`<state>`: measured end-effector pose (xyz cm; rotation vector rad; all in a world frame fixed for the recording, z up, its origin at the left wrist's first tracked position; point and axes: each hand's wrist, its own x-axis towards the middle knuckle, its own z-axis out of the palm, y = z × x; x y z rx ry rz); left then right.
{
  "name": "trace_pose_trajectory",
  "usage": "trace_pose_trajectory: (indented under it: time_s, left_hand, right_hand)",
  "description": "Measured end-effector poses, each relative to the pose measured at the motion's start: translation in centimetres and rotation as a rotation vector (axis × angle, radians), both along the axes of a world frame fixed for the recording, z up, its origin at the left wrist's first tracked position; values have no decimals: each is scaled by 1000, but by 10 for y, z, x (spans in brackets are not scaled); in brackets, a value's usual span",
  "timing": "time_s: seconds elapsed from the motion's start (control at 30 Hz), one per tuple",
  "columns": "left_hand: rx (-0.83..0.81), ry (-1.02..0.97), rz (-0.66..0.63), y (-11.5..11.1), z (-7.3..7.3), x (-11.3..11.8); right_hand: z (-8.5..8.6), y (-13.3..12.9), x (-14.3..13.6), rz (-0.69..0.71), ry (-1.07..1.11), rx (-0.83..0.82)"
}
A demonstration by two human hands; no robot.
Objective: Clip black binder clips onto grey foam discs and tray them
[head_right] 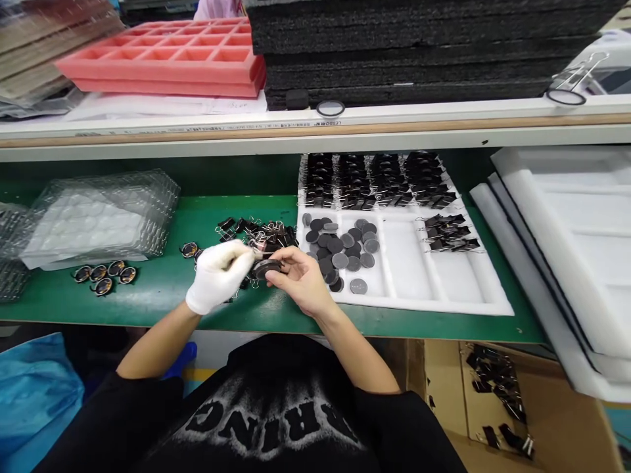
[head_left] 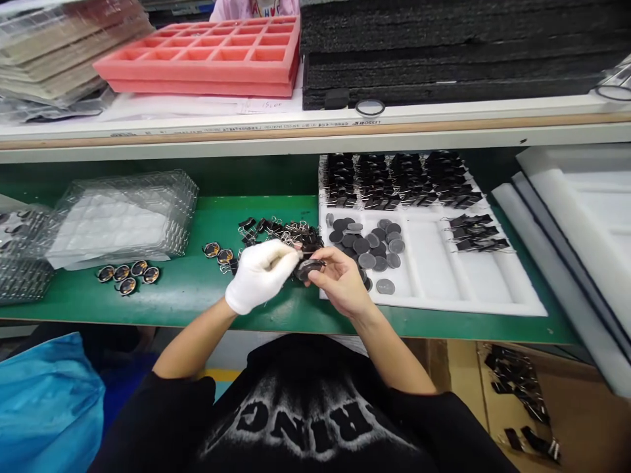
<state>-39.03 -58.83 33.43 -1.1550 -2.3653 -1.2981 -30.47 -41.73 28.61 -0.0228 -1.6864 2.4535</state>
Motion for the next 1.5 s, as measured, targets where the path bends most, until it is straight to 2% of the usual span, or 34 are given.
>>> trace_pose_trajectory:
  time_s: [0.1,0.2,0.27,0.37,0.43,0.6,0.73,0.97,1.1,1.17,1.23,1.3,1.33,1.43,1.5]
  left_hand:
    - [-210,78,-117,-10,9,-2]
    - [-439,2,-196,-11,14,-7]
    - [-490,-40,-259,-7,14,-5]
    - [-464,-23,-300,0,11,0]
    - [-425,17,-307,1,9,2]
    - [-348,-24,-357,-4,11,0]
    - [-370,-63,-413,-3,10,-1]
    - [-442,-120,-427,1,2,3]
    - [-474,-116,-458,-5,9,-11]
    - [-493,-78,-337,-9,13,-32]
    - [-548,-10,-45,-13,13,-61]
    - [-704,73,219,-14,8,-91]
    - [-815,117,274,-13,3,-104]
    - [-1103,252,218,-8,-12,-129]
    - [-1170,336,166,-7,-18,-133]
  right_hand:
    - [5,15,12,78,10,115]
    - [9,28,24,163,41,205]
    - [11,32,29,191,62,246]
    - [13,35,32,198,55,294]
    - [15,37,33,169,27,270]
    - [17,40,28,-68,-111,7]
    - [14,43,23,-30,-152,9]
    - [10,49,25,13,-116,206]
    - [9,54,26,6,-132,150]
    - [7,56,25,12,-144,10]
    - [5,54,25,24,-174,-154]
    - [2,50,24,39,-208,-275]
    - [1,46,23,43,-219,-315]
    - [-1,38,22,40,-227,-372]
    - [-2,35,22,37,-232,-374]
